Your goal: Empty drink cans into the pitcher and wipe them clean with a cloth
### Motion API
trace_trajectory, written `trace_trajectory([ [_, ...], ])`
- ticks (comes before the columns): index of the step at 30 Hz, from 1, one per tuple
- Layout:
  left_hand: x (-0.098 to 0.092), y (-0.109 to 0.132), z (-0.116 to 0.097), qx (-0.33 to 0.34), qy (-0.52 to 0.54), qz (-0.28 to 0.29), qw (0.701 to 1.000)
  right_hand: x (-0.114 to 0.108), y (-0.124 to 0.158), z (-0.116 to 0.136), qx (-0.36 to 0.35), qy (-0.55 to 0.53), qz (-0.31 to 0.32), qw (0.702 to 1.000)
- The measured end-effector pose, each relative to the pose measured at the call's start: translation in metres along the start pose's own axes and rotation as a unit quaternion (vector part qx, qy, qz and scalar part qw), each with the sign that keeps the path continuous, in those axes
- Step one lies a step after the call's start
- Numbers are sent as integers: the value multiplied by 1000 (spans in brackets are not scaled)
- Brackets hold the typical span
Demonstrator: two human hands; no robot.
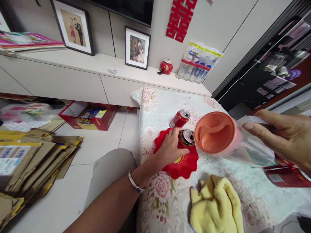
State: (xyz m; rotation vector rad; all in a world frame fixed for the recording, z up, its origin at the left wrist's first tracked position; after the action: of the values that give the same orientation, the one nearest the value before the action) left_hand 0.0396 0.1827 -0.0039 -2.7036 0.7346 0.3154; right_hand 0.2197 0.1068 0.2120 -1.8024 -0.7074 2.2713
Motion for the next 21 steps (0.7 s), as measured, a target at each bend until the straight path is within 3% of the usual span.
trace_trajectory([
  [21,0,0,1,0,-3,6,1000,0,0,0,11,19,10,1000],
])
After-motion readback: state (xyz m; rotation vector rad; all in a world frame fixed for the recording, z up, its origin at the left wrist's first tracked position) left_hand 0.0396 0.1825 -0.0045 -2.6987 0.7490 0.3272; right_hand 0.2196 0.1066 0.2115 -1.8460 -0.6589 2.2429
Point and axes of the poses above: each hand's wrist, its own y-axis away from the middle knuckle, its own x-axis out of the palm, z = x × y, the point moved 6 cm from there along -y, towards the middle knuckle, and after that the axes turned 1 degree about -x, right-handed, at the moved point
